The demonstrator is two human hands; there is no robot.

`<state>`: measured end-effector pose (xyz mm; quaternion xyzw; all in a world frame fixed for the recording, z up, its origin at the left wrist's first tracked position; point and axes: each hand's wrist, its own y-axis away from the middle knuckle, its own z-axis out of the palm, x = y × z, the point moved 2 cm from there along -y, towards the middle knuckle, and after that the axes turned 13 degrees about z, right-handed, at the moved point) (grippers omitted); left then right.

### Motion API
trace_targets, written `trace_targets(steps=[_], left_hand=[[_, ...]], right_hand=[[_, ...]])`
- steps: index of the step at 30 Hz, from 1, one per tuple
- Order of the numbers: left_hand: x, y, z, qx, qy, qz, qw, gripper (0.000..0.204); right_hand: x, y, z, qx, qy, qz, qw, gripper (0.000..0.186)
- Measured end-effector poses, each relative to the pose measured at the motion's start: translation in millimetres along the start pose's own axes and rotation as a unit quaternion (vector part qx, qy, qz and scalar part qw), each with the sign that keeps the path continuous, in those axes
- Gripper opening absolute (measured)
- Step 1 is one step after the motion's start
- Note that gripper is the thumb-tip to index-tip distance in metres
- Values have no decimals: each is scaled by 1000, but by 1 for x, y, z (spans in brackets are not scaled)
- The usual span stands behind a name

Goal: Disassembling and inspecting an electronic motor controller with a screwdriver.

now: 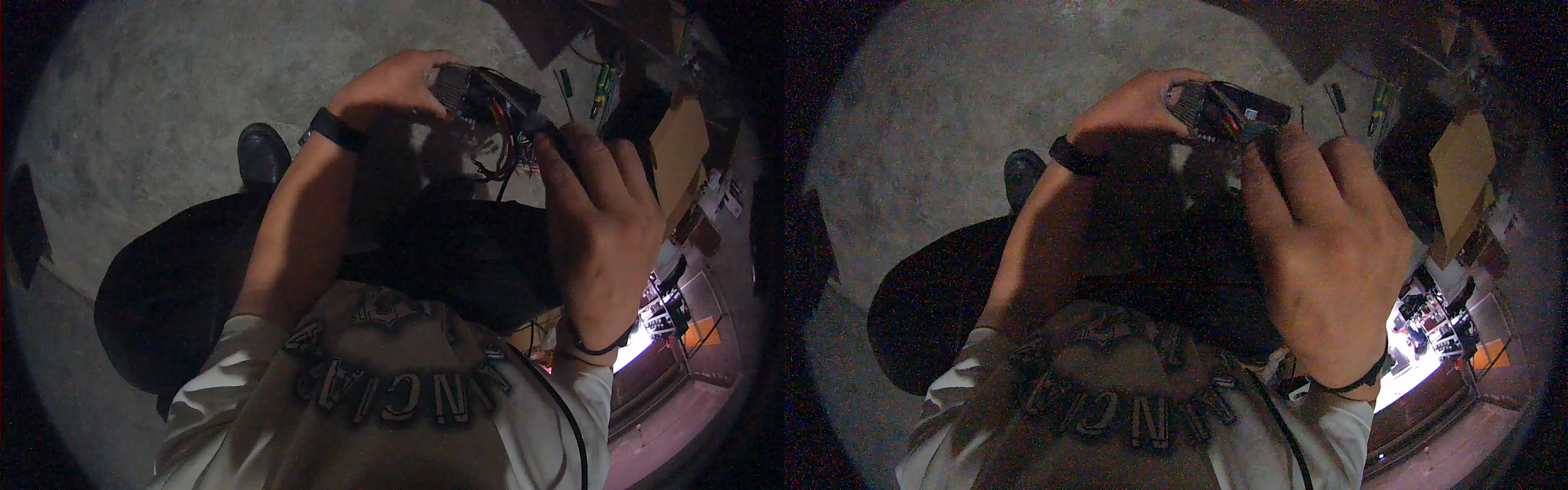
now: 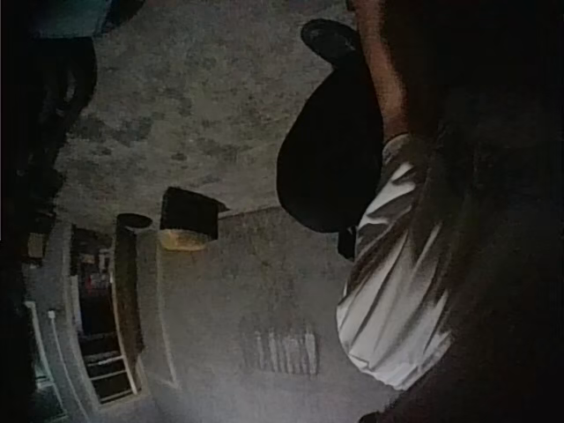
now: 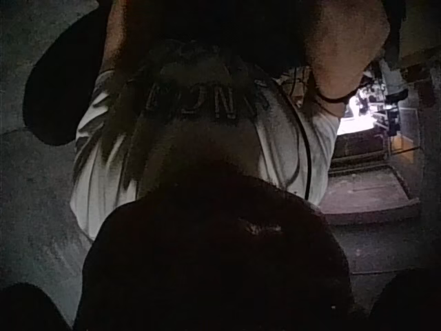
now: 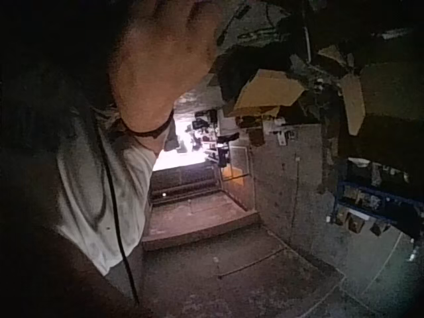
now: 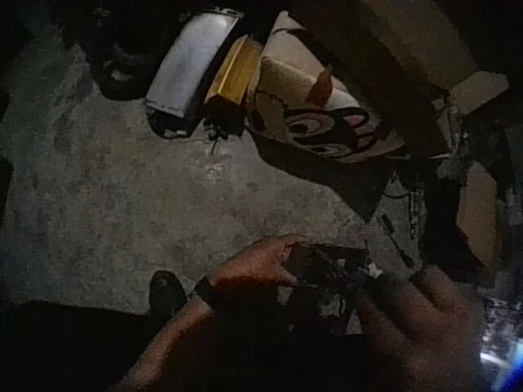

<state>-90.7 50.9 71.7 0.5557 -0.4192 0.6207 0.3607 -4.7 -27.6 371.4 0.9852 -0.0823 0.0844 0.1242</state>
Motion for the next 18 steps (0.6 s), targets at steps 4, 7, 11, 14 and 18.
trace_targets(steps=[4, 7, 11, 14, 18], left_hand=[[2, -3, 0, -9, 12, -18, 1000, 72], [1, -3, -1, -8, -15, -19, 1000, 72], [-3, -5, 1, -5, -3, -15, 1000, 72], [2, -5, 0, 7, -13, -7, 1000, 71], [1, -6, -3, 0, -11, 9, 1000, 71]], right_hand=[[1, -2, 3, -25, 16, -17, 999, 30], [6, -4, 4, -21, 24, -44, 999, 32], [14, -9, 0, -51, 36, -93, 994, 40], [22, -14, 2, -84, 57, -105, 989, 46], [21, -23, -5, -109, 100, -124, 981, 51]])
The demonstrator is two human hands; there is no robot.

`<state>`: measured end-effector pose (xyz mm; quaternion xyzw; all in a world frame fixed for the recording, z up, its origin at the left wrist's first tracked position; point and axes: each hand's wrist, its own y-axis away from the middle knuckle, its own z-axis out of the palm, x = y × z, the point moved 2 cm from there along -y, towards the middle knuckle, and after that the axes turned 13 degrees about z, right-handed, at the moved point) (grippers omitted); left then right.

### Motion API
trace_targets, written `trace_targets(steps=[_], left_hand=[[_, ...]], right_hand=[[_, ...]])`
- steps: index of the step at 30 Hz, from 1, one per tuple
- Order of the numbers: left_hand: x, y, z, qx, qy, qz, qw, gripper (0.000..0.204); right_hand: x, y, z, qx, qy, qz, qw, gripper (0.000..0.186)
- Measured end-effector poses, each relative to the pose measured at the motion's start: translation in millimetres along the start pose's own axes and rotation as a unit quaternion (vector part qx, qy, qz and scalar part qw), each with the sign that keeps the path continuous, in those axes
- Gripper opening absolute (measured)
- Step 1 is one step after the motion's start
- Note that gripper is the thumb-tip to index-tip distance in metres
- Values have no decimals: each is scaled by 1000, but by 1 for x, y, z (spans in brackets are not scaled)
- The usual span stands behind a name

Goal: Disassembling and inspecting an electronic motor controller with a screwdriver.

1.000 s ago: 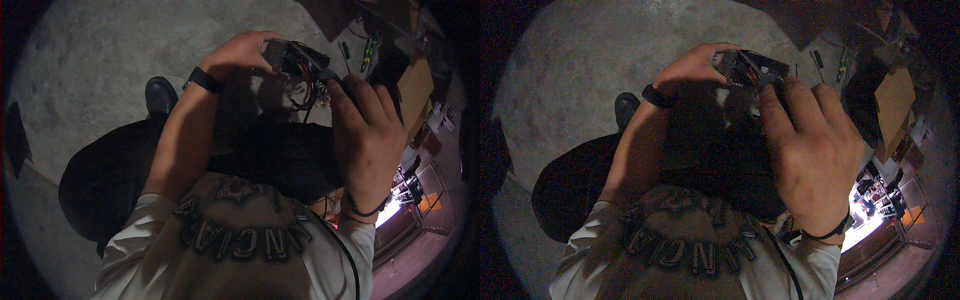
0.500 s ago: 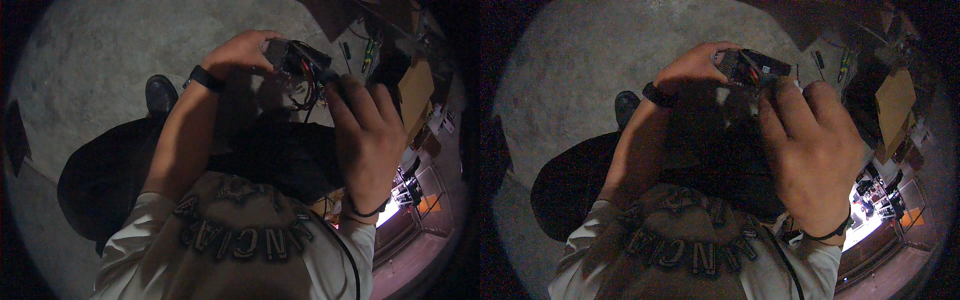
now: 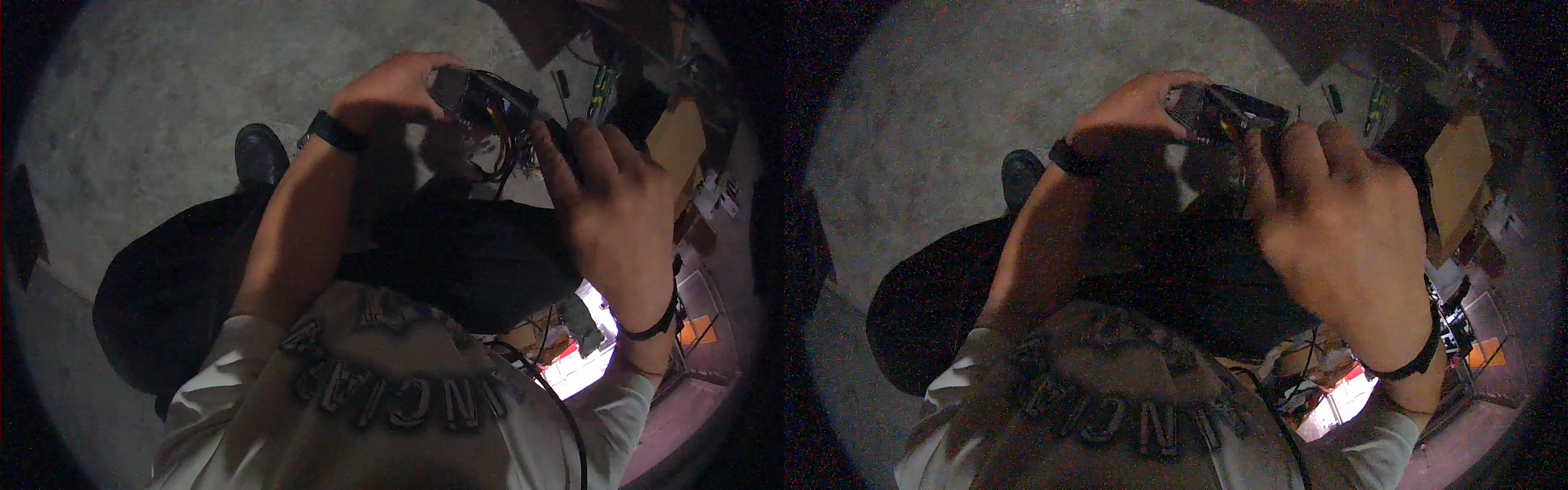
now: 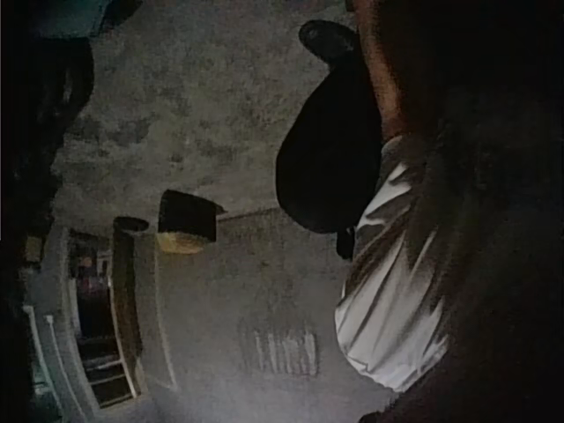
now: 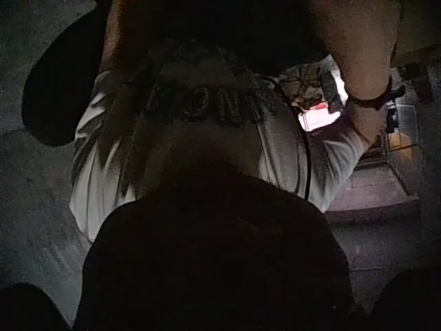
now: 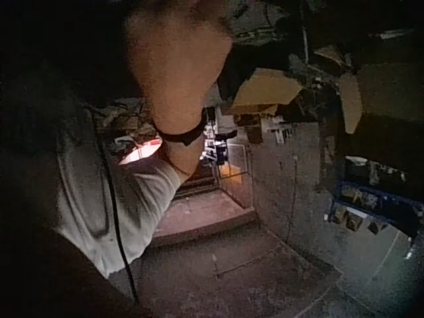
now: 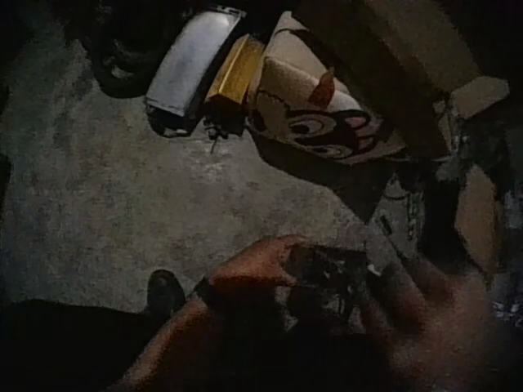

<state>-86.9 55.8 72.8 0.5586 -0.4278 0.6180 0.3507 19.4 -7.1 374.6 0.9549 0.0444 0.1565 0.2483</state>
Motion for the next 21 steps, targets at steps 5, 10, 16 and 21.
trace_targets(steps=[5, 10, 16, 21], left_hand=[[-3, 0, -8, -3, 29, -38, 999, 71], [3, 7, -6, -3, 269, -62, 961, 71], [-12, -10, -15, 3, 167, 34, 985, 72], [-28, -22, -10, -2, -18, 23, 1000, 76]], right_hand=[[0, -16, -11, -37, -5, -20, 999, 54], [-6, -21, -13, -28, -34, 17, 999, 49], [3, -39, -7, -4, -108, 85, 990, 34], [5, -35, 10, 9, -127, 147, 981, 27]])
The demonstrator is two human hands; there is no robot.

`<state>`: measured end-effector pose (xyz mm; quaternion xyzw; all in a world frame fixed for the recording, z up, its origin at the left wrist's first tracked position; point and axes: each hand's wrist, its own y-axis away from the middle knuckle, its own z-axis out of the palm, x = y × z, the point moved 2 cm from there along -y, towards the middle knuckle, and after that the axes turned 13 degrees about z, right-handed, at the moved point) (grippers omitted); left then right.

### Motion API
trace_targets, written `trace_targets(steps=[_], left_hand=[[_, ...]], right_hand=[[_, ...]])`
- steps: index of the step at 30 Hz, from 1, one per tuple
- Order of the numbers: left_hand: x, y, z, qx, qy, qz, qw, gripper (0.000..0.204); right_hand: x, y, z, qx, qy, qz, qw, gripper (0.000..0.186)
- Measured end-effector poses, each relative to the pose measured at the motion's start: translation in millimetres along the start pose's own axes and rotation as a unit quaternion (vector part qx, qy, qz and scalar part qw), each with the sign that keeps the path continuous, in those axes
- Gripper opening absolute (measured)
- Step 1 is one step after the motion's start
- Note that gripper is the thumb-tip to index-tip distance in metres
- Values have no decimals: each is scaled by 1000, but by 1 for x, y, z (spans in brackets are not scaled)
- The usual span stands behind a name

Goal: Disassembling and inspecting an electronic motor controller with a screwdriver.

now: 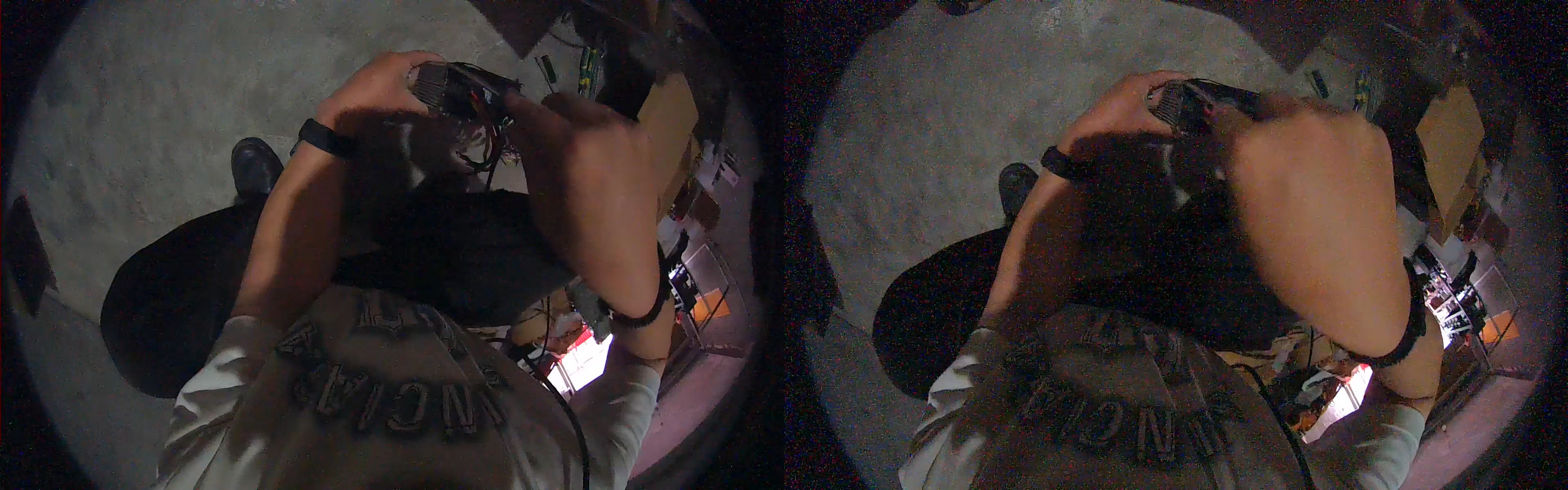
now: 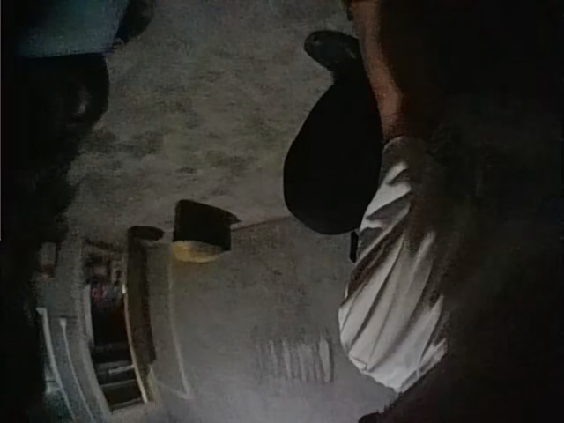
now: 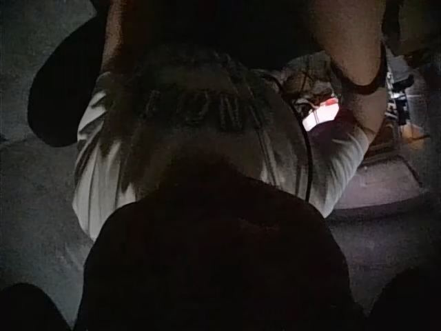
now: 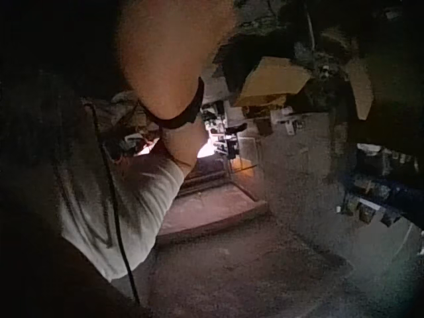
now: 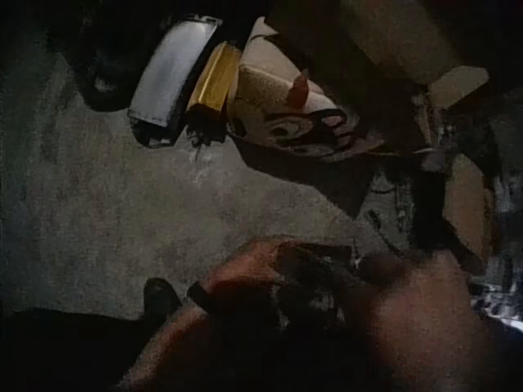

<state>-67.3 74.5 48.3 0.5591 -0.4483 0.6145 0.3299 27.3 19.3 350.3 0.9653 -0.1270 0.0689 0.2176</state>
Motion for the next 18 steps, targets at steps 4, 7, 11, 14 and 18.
trace_targets(steps=[4, 7, 11, 14, 18], left_hand=[[-5, -3, -5, -16, -95, -29, 995, 78], [3, -6, -15, -55, -80, -105, 990, 86], [8, -1, -32, -80, -33, -159, 983, 87], [11, 0, -13, -60, -73, -144, 985, 88], [6, -6, -10, -56, -37, -123, 990, 91]], right_hand=[[22, -12, 2, -31, -63, -6, 998, 25], [27, -13, 8, -7, -66, -12, 998, 25], [19, -19, 16, 45, -62, -19, 997, 26], [31, -6, 17, 61, -60, -42, 995, 25], [47, 1, 20, 61, -89, -39, 993, 24]])
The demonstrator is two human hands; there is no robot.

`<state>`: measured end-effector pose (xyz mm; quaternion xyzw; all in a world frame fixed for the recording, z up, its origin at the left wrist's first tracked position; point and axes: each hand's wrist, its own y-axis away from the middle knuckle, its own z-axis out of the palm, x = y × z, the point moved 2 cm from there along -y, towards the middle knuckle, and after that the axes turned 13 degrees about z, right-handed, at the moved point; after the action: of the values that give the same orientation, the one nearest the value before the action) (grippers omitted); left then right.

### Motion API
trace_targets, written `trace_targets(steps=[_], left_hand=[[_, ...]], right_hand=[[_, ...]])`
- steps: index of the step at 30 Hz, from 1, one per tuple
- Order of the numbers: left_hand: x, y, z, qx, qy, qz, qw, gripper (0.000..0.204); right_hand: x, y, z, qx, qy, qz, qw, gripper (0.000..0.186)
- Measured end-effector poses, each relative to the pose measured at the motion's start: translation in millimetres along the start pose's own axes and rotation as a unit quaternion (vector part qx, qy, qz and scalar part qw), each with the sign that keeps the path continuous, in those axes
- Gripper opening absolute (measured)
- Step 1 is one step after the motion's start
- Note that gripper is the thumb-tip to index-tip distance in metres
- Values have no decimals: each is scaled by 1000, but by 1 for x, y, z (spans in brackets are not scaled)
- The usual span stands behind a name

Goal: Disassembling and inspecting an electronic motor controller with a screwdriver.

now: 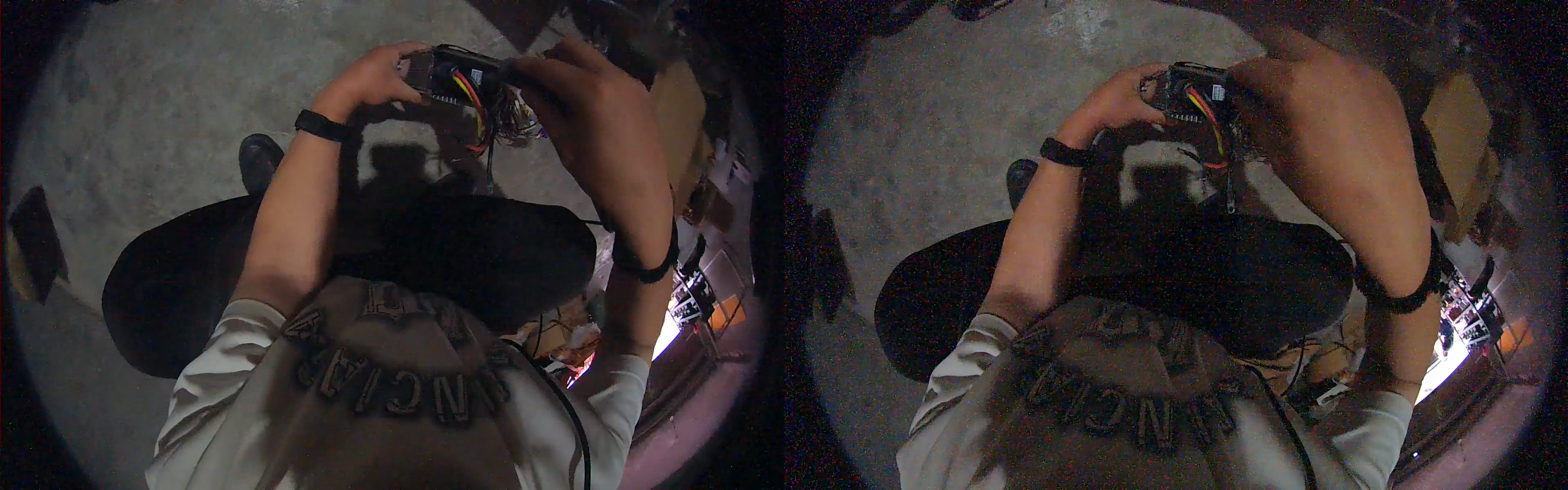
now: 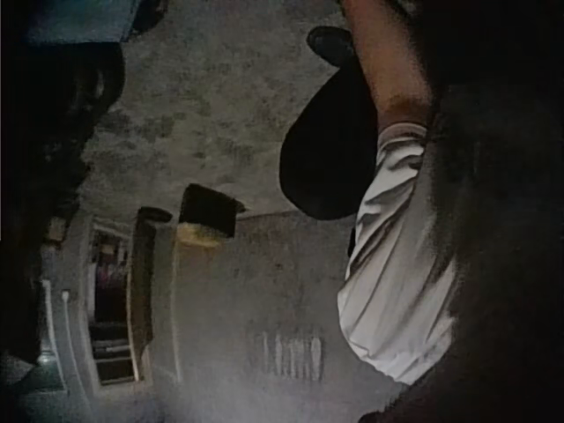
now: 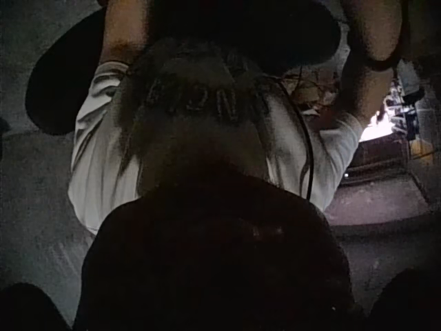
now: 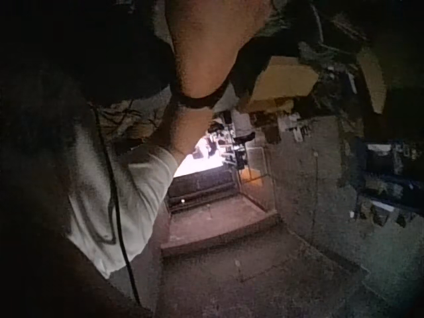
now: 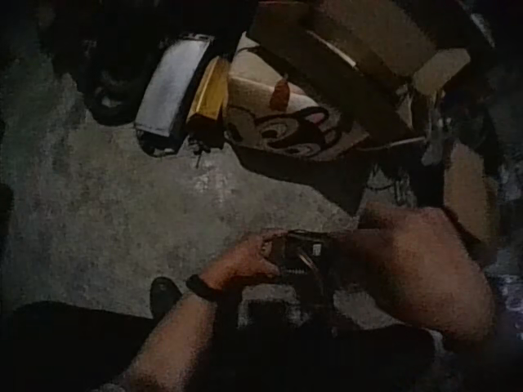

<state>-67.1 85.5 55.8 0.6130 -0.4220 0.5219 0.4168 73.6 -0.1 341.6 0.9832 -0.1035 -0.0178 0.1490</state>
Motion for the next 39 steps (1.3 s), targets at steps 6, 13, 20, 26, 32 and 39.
trace_targets(steps=[6, 13, 20, 26, 32, 39], left_hand=[[13, 6, 4, -23, 8, -39, 999, 99], [9, -4, -7, -19, -12, -71, 997, 114], [25, 2, -22, -23, -14, -34, 999, 110], [35, 2, -24, -29, 6, -116, 993, 97], [35, 2, -21, 9, 38, -79, 996, 84], [51, 3, -22, 18, 80, -98, 992, 75]], right_hand=[[28, 34, 4, 11, -117, 27, 993, 23], [67, 54, 7, 16, -230, 112, 967, 24], [90, 78, 14, 60, -174, 154, 971, 25], [105, 80, 34, 56, -146, 144, 977, 24], [107, 84, 32, 80, -103, 142, 981, 25], [104, 84, 26, 94, -110, 128, 981, 23]])
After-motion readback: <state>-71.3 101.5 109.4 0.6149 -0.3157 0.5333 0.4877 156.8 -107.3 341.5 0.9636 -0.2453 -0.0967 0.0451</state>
